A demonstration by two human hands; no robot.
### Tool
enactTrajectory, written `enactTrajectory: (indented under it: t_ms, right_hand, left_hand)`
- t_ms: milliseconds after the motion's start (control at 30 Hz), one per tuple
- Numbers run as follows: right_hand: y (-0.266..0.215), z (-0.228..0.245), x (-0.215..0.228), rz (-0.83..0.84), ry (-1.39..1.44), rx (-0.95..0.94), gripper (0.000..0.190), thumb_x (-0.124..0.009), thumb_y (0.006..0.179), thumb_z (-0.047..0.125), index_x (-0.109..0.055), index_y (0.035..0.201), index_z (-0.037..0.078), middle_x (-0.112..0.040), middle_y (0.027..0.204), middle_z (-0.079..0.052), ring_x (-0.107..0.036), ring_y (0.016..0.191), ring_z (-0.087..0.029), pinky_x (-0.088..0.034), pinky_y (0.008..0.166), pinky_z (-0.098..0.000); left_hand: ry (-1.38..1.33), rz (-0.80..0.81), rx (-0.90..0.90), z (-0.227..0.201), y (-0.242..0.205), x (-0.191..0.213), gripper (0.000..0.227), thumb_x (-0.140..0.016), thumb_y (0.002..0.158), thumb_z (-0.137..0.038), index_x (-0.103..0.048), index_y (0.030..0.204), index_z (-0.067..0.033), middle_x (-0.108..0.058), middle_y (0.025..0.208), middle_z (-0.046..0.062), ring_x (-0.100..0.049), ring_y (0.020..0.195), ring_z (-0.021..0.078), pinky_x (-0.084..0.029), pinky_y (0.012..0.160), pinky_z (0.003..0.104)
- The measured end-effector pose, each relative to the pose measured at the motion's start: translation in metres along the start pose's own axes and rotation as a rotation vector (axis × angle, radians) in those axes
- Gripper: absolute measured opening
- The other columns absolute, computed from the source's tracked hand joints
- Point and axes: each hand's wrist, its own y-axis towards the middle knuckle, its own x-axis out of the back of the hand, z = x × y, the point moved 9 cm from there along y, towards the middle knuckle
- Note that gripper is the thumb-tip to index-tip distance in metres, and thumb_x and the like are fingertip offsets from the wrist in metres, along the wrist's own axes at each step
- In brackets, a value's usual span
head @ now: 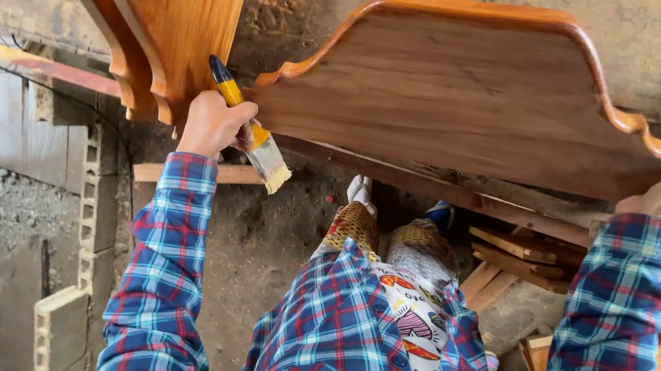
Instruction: The person applies a brown wood stain to a curved wooden piece using a paintbrush. They dip the brush into a container of stain and spread it evenly across the surface, then flip the piece to coat the other side.
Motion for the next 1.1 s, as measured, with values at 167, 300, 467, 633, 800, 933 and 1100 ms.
enactTrajectory:
  t_ms: [167, 300, 467, 633, 800, 933, 1100]
  right_hand:
    - [-0.002, -0.014, 0.025, -0.009, -0.002, -0.008, 0.045, -0.067, 0.086, 0.046, -0.044, 0.061, 0.017, -0.048, 0.065, 0.001, -0.043, 0.062, -0.014, -0.039, 0.061, -0.0351]
    - [-0.019, -0.015, 0.036, -0.053, -0.004, -0.124, 0.04, -0.066, 0.081, 0.041, -0.041, 0.06, 0.017, -0.05, 0.066, 0.003, -0.044, 0.063, -0.015, -0.04, 0.063, -0.035]
    - [-0.038, -0.01, 0.05, -0.069, -0.108, -0.146, 0.042, -0.06, 0.076, 0.05, -0.046, 0.057, 0.015, -0.047, 0.068, 0.004, -0.046, 0.067, -0.014, -0.04, 0.064, -0.0317]
    - [-0.045, -0.028, 0.078, -0.098, -0.089, -0.12, 0.042, -0.059, 0.079, 0.05, -0.045, 0.057, 0.016, -0.048, 0.07, 0.003, -0.047, 0.072, -0.015, -0.04, 0.068, -0.0336]
    - [-0.044, -0.06, 0.099, -0.197, -0.06, -0.212, 0.039, -0.065, 0.076, 0.043, -0.037, 0.063, 0.02, -0.051, 0.077, 0.004, -0.043, 0.074, -0.015, -0.043, 0.07, -0.0344]
    - [-0.053, -0.055, 0.095, -0.109, -0.009, -0.178, 0.024, -0.065, 0.079, 0.03, -0.053, 0.064, 0.015, -0.06, 0.075, 0.001, -0.053, 0.071, -0.015, -0.051, 0.072, -0.0332]
    - [-0.041, -0.042, 0.102, -0.015, -0.117, -0.036, 0.015, -0.067, 0.081, 0.019, -0.058, 0.07, 0.014, -0.049, 0.076, 0.004, -0.043, 0.071, -0.012, -0.036, 0.066, -0.0304]
  left_hand:
    - [-0.031, -0.025, 0.062, 0.031, 0.006, -0.007, 0.016, -0.064, 0.081, -0.018, -0.055, 0.078, -0.0047, -0.06, 0.072, 0.009, -0.063, 0.057, 0.0202, -0.057, 0.045, 0.035]
    - [0.061, 0.014, 0.045, 0.055, 0.019, -0.016, 0.021, -0.065, 0.081, -0.022, -0.058, 0.073, -0.0035, -0.064, 0.068, 0.011, -0.068, 0.055, 0.023, -0.058, 0.046, 0.037]
    - [0.256, 0.015, -0.044, 0.067, 0.033, -0.019, 0.034, -0.066, 0.082, -0.034, -0.05, 0.062, -0.0119, -0.057, 0.061, 0.003, -0.056, 0.055, 0.0159, -0.044, 0.052, 0.037]
    - [0.202, 0.054, 0.007, 0.057, 0.026, -0.018, 0.028, -0.066, 0.083, -0.028, -0.052, 0.067, -0.0096, -0.061, 0.064, 0.007, -0.063, 0.055, 0.0198, -0.052, 0.049, 0.036]
    - [0.225, 0.072, -0.017, 0.052, 0.026, -0.015, 0.026, -0.064, 0.081, -0.027, -0.051, 0.065, -0.0095, -0.061, 0.061, 0.007, -0.063, 0.052, 0.0198, -0.052, 0.048, 0.036]
    - [0.137, 0.1, -0.02, 0.046, 0.018, -0.013, 0.028, -0.065, 0.084, -0.024, -0.048, 0.066, -0.0122, -0.054, 0.063, 0.004, -0.054, 0.054, 0.0158, -0.046, 0.047, 0.035]
    - [0.07, 0.114, 0.005, 0.05, 0.026, -0.014, 0.02, -0.064, 0.086, -0.026, -0.06, 0.076, -0.0088, -0.073, 0.073, 0.011, -0.063, 0.059, 0.0154, -0.045, 0.047, 0.032]
